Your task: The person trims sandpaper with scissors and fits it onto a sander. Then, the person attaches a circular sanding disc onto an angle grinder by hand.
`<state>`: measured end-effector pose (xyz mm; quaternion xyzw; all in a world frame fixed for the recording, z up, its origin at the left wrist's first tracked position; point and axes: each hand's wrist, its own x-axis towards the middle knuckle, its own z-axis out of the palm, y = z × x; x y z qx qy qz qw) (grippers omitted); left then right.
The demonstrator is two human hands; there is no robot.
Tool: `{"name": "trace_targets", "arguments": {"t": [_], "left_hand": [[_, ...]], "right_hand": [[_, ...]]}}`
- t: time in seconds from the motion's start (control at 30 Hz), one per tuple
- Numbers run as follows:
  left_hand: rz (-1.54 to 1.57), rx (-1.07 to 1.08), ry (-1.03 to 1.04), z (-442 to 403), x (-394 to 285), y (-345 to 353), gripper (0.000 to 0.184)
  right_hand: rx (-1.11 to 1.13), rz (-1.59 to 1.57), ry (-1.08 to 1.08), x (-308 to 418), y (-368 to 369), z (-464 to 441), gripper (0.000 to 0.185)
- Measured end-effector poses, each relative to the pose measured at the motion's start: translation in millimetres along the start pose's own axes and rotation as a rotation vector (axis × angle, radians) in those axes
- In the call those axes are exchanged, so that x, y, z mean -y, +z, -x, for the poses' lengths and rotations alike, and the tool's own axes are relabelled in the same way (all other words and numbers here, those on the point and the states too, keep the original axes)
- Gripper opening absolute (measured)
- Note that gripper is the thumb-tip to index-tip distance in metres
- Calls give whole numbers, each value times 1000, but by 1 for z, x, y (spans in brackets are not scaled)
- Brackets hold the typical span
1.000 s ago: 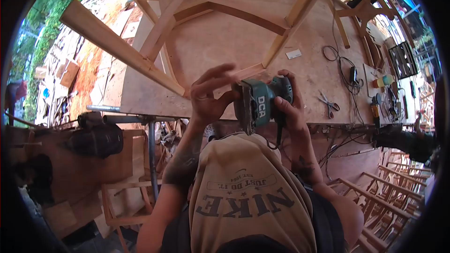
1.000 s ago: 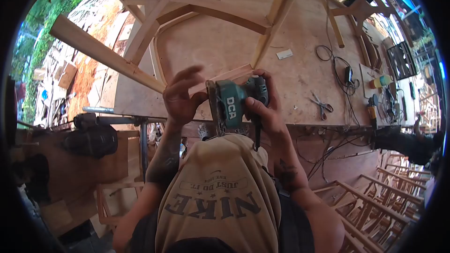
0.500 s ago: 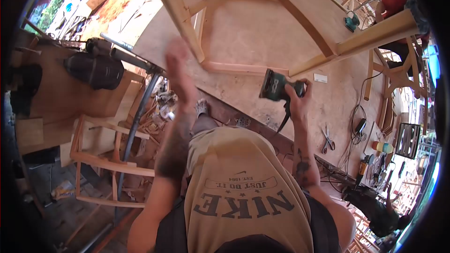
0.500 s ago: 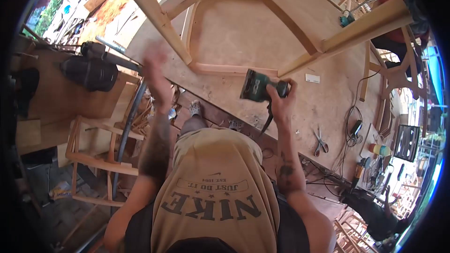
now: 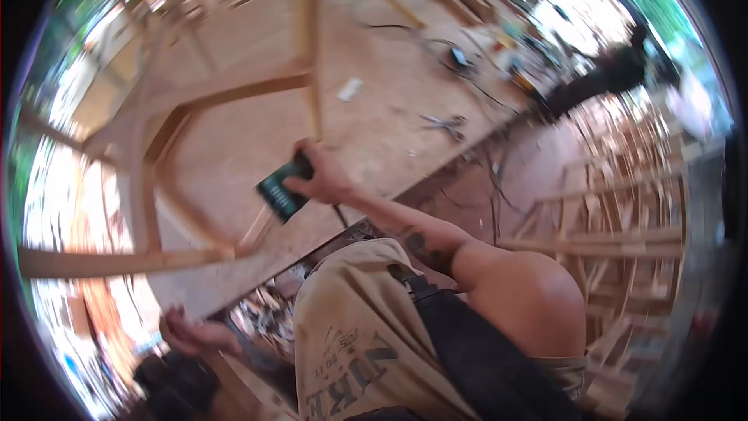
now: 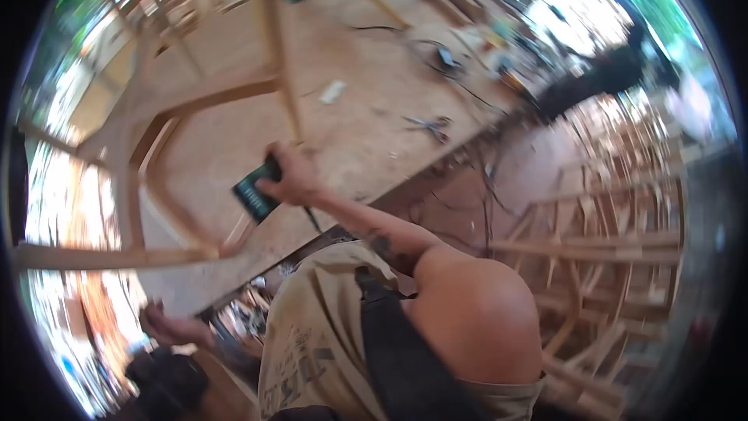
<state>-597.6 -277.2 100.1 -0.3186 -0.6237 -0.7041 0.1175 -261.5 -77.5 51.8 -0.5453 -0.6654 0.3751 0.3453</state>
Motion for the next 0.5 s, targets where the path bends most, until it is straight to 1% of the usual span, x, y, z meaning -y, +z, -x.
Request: {"name": "trace_targets", "arguments": {"t": [0.03, 0.07, 0.1, 0.13, 0.17, 0.23, 0.27, 0.3, 0.37, 0.4, 0.43, 0.47, 0.5], "left_hand": [[-75, -16, -87, 0, 6, -2, 28], [-85, -34, -120, 0, 25, -9, 30], [-119, -22, -151, -4, 44, -20, 31], [-137, -34, -170, -13, 40, -31, 29], [-198, -20, -209, -18, 47, -38, 30], [-120, -21, -135, -29, 55, -33, 31], [-120, -9, -130, -32, 52, -25, 31], [-125, -1, -126, -35, 39, -17, 30], [-116, 25, -121, -44, 39, -4, 33], [-67, 12, -101, -45, 36, 3, 31], [-19, -3, -79, -45, 32, 10, 28], [11, 14, -60, -43, 27, 16, 28], [30, 33, -57, -42, 31, 18, 29]], "right_hand": [[-40, 5, -23, 4, -3, 6, 57], [-98, 13, -2, 5, -7, 14, 57], [-134, 3, -38, 7, -11, 22, 57], [-158, -4, -85, 19, -12, 32, 58], [-195, 4, -79, 21, -14, 38, 58], [-223, 1, -98, 23, -24, 50, 60], [-194, -7, -58, 24, -31, 54, 62], [-212, -4, -58, 24, -35, 58, 62], [-228, 32, -10, 24, -41, 64, 69], [-236, 34, -12, 22, -44, 66, 69], [-215, 37, -2, 19, -46, 67, 73], [-193, 41, 7, 15, -48, 67, 77], [-199, 40, 5, 15, -49, 66, 77]]}}
